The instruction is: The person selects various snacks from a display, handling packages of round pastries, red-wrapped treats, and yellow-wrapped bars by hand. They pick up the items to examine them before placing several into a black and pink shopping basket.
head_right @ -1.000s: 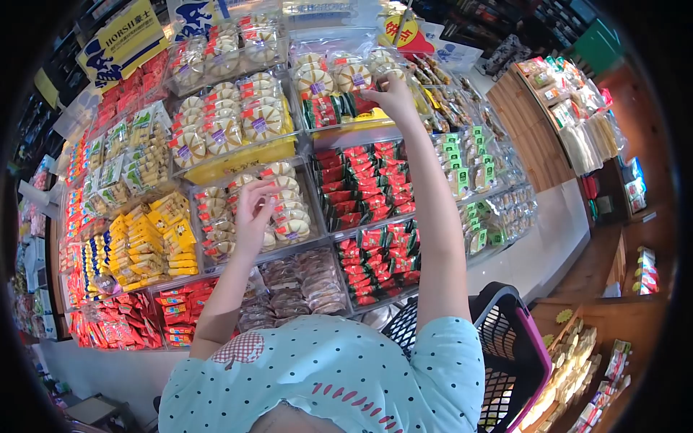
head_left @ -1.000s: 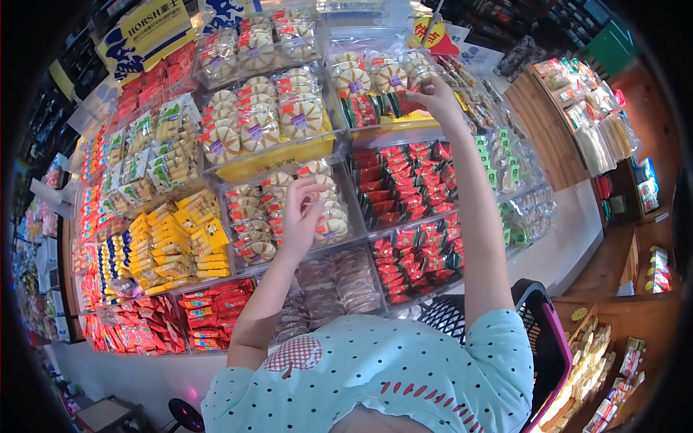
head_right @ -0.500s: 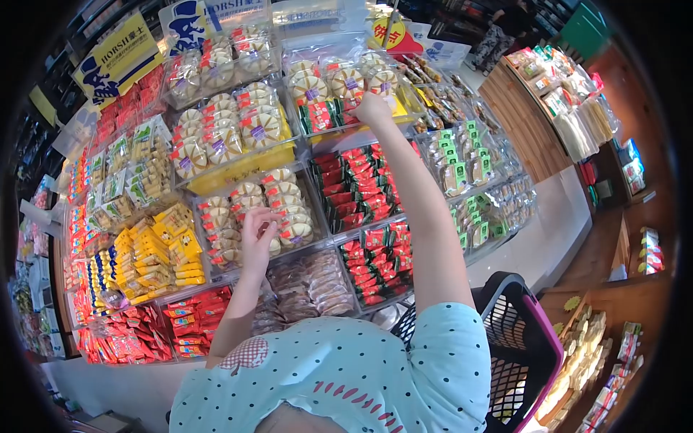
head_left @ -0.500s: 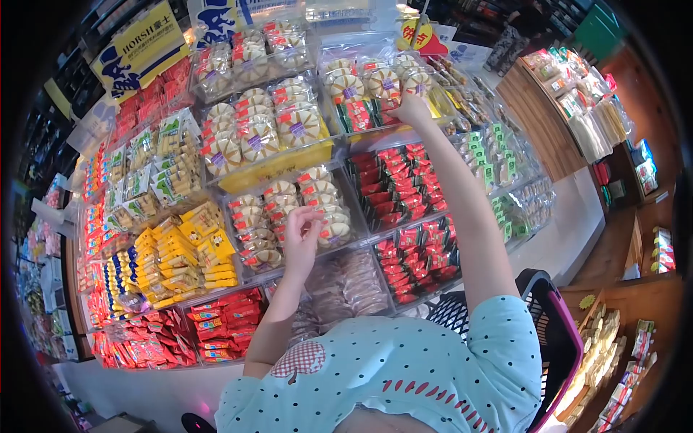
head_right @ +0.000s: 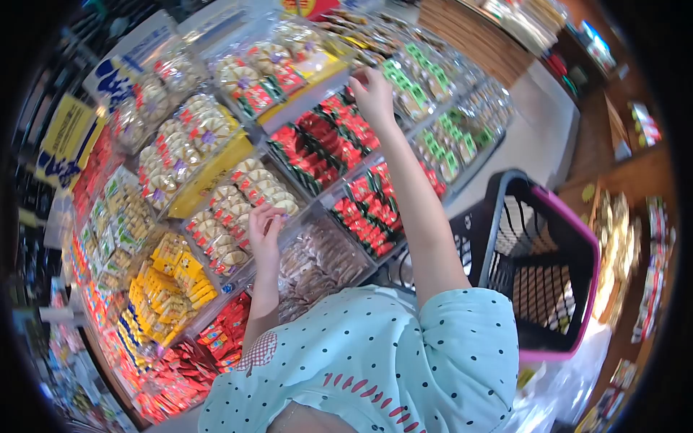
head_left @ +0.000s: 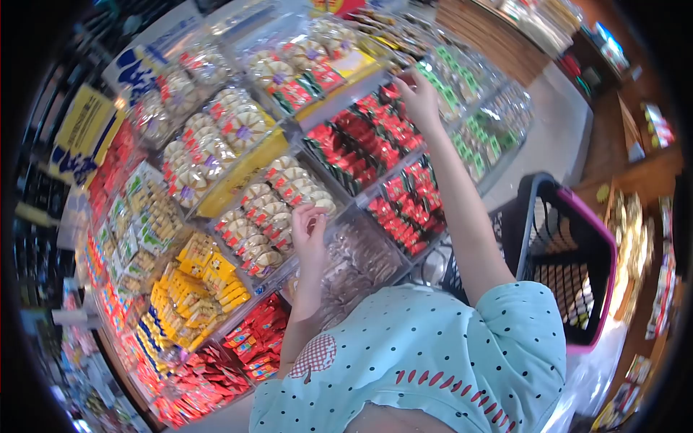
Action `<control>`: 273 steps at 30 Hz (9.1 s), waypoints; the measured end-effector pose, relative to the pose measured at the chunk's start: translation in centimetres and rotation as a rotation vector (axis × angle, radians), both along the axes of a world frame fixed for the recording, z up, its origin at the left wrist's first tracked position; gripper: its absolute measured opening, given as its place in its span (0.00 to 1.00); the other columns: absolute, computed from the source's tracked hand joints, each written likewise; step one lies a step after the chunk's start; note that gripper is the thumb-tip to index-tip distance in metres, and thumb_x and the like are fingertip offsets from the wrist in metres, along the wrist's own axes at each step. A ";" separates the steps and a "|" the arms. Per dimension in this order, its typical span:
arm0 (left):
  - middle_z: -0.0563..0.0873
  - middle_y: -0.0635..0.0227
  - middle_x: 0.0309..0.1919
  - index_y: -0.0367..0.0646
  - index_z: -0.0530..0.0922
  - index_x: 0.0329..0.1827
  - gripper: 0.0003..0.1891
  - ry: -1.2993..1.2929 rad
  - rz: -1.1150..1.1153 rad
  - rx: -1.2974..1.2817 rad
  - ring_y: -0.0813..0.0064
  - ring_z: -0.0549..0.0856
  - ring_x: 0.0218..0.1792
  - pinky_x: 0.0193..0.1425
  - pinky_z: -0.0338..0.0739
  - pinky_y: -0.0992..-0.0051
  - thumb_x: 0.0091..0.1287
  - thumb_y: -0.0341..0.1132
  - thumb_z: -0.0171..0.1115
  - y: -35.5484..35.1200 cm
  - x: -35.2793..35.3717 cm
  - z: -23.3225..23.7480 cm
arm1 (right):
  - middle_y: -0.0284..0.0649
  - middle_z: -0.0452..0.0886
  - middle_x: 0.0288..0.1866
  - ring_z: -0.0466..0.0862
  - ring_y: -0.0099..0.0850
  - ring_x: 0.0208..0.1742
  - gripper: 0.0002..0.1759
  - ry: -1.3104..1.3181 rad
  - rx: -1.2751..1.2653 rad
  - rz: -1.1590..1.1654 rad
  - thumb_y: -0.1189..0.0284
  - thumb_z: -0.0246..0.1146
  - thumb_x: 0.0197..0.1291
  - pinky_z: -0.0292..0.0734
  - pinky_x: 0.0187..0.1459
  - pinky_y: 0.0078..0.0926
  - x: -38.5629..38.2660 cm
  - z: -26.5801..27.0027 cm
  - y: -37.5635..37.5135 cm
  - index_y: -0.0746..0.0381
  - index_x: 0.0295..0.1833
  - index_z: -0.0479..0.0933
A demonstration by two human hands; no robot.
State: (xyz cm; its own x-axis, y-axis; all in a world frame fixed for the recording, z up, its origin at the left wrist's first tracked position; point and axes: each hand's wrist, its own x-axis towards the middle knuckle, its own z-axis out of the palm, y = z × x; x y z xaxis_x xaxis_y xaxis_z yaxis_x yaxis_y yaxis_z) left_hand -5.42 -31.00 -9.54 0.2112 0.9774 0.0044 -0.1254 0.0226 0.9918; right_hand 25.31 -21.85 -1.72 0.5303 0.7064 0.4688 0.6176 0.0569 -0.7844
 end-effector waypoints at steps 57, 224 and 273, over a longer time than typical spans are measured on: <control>0.81 0.63 0.39 0.36 0.70 0.47 0.17 0.070 -0.488 -0.040 0.78 0.80 0.42 0.47 0.73 0.78 0.57 0.27 0.65 -2.7 3.6 -7.9 | 0.49 0.78 0.42 0.79 0.42 0.46 0.15 0.052 -0.550 -0.138 0.72 0.62 0.53 0.73 0.48 0.34 -3.9 -12.6 -16.8 0.68 0.46 0.75; 0.84 0.61 0.34 0.34 0.71 0.46 0.10 0.164 -0.421 -0.078 0.76 0.84 0.33 0.39 0.77 0.77 0.65 0.28 0.57 -3.6 7.8 -9.0 | 0.49 0.76 0.39 0.78 0.47 0.41 0.14 -0.066 -0.416 -0.137 0.67 0.62 0.56 0.74 0.41 0.41 -5.5 -16.6 -15.9 0.65 0.43 0.74; 0.83 0.67 0.39 0.33 0.75 0.48 0.14 -0.046 0.203 -0.068 0.80 0.81 0.39 0.46 0.74 0.80 0.59 0.25 0.62 6.4 -0.5 4.9 | 0.52 0.81 0.34 0.81 0.51 0.40 0.18 -0.231 -0.121 -0.251 0.65 0.65 0.48 0.73 0.42 0.43 6.1 0.8 18.1 0.64 0.41 0.71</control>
State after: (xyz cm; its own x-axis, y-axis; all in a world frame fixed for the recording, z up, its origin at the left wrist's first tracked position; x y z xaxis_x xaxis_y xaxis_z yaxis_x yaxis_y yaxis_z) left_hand -5.87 -24.57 -4.60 0.0115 0.9983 -0.0576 -0.1795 0.0587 0.9820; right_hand 31.41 -3.79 -0.90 0.5842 0.6255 0.5171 0.7622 -0.2040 -0.6143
